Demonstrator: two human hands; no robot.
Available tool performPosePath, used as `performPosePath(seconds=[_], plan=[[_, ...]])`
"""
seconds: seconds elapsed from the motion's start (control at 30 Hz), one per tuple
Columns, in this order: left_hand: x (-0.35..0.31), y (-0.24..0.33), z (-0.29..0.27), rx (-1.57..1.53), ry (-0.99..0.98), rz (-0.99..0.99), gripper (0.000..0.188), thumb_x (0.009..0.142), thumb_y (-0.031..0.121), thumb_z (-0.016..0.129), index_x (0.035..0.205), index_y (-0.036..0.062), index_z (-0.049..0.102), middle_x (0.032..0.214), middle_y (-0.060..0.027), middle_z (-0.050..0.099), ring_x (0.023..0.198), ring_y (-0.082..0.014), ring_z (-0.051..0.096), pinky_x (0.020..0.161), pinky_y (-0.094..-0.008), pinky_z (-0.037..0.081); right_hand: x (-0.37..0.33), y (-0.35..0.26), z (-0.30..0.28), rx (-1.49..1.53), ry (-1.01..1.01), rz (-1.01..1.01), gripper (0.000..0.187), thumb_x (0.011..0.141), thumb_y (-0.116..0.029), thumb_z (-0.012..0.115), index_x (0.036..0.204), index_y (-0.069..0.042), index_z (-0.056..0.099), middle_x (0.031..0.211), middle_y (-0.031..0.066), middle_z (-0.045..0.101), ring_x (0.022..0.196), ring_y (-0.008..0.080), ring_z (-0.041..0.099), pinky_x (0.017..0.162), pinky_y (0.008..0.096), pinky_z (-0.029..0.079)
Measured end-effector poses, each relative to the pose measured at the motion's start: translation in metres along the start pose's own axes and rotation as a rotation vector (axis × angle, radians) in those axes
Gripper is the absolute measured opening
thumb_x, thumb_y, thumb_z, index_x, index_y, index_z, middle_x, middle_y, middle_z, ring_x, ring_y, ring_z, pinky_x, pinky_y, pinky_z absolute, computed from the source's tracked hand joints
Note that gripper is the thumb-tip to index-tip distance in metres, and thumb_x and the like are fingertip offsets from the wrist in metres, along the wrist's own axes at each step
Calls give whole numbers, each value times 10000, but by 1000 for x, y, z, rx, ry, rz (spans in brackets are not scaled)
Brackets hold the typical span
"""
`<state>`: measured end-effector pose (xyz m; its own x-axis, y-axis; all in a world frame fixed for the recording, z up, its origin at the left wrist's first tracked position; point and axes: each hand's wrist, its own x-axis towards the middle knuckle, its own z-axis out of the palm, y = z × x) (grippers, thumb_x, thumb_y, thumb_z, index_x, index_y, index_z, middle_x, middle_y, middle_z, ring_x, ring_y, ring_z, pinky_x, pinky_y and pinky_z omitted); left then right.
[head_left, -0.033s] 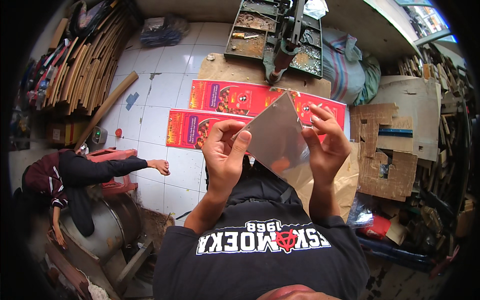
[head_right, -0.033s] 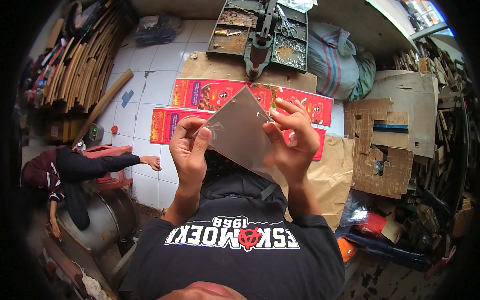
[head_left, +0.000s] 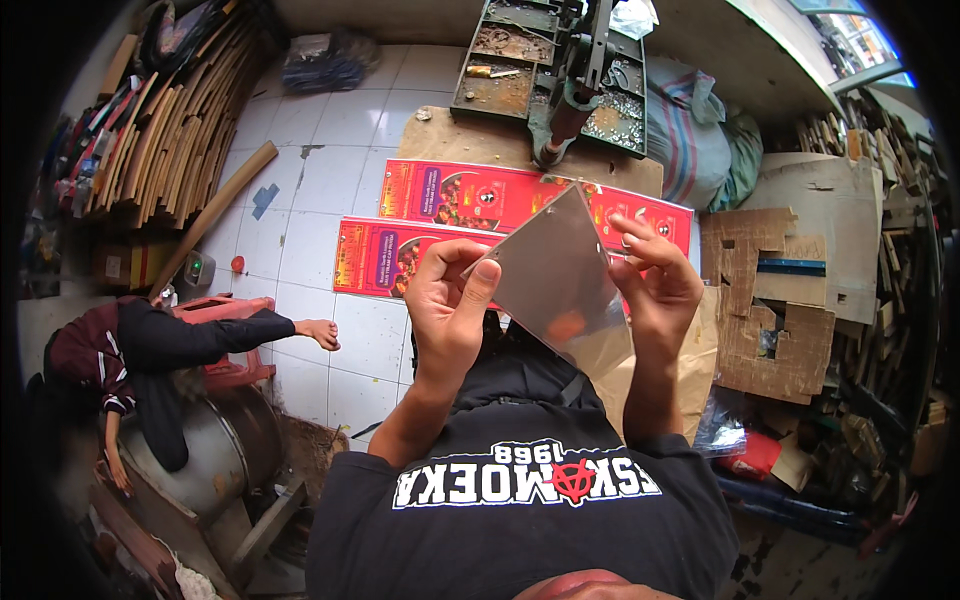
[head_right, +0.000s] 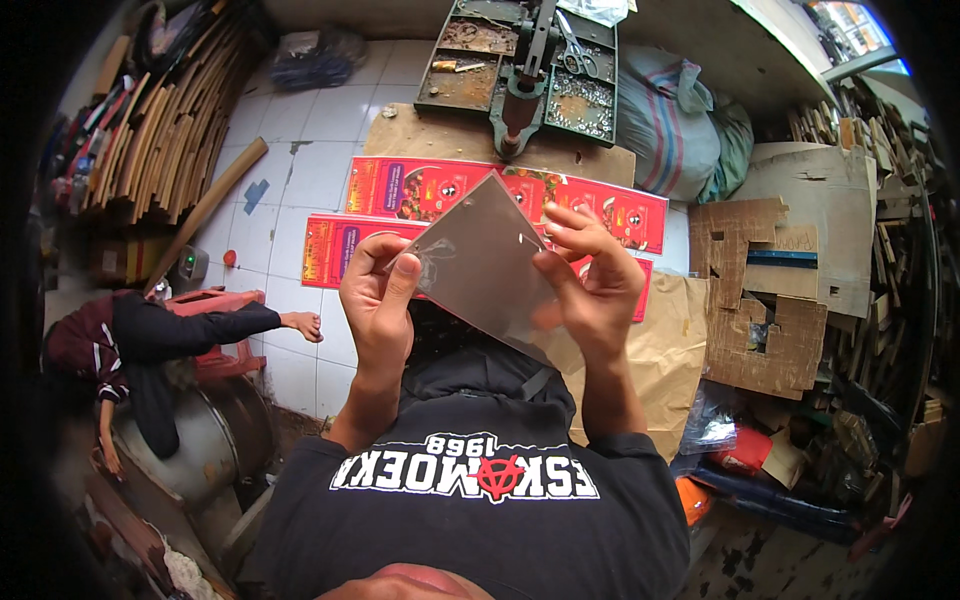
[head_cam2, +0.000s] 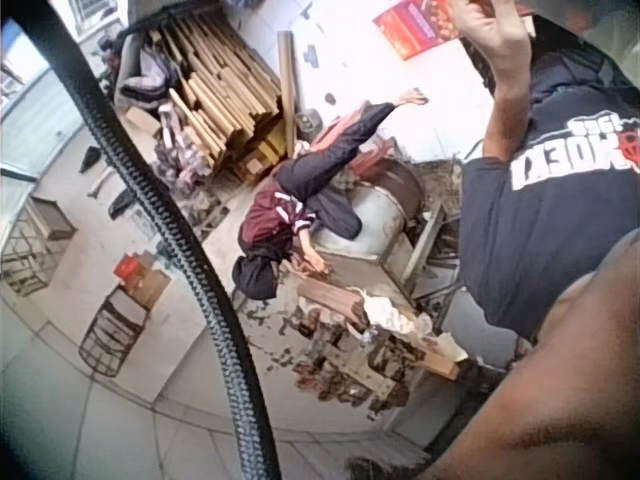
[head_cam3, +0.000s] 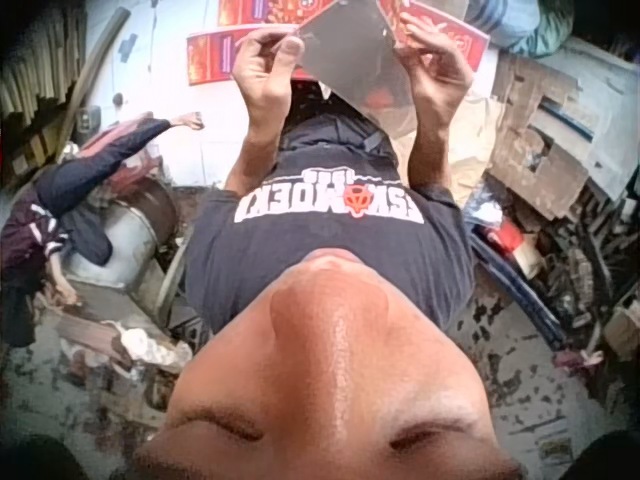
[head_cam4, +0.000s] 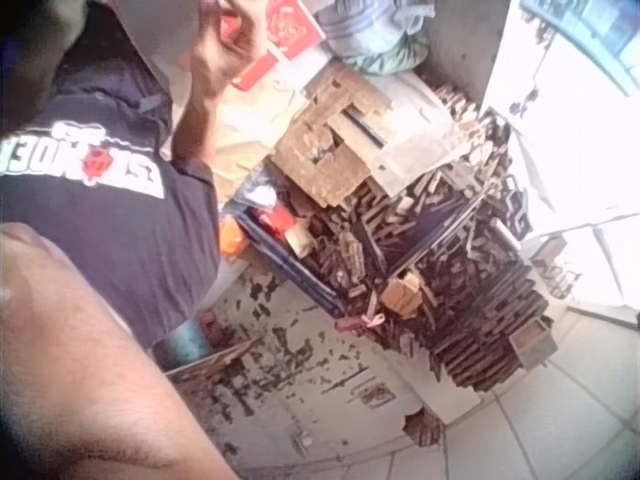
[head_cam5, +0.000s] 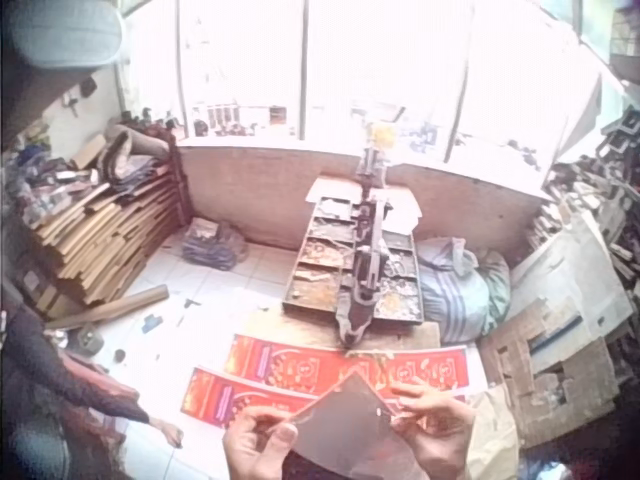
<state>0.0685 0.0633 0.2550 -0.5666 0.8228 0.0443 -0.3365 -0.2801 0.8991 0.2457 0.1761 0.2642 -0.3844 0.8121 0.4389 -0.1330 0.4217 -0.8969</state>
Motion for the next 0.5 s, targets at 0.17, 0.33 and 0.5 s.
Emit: performPosePath(seconds=[0.17,0.33,0.5], plan=[[22,-14,-3,-556,-80,-131,216,1015,271,510,1036,58,534,835,-16,557,778,-116,534,764,-281,422,-6,5,-50,862,-330,422,228,813,-21,731,1031,-47,669,862,107,668,1053,366,666,969,493,488],[60,-44,-7,-911,-633,11,223,1014,314,445,1014,108,531,783,11,513,726,-123,466,716,-285,357,-27,46,-19,513,-451,526,238,782,-74,794,998,-42,698,833,62,661,980,273,680,882,389,531],[83,-73,3,-1098,-884,163,273,1000,345,467,1125,113,535,810,28,528,760,-123,496,738,-284,375,-34,59,-15,700,-578,632,212,750,-25,809,944,-4,726,878,56,698,795,97,620,695,247,475]])
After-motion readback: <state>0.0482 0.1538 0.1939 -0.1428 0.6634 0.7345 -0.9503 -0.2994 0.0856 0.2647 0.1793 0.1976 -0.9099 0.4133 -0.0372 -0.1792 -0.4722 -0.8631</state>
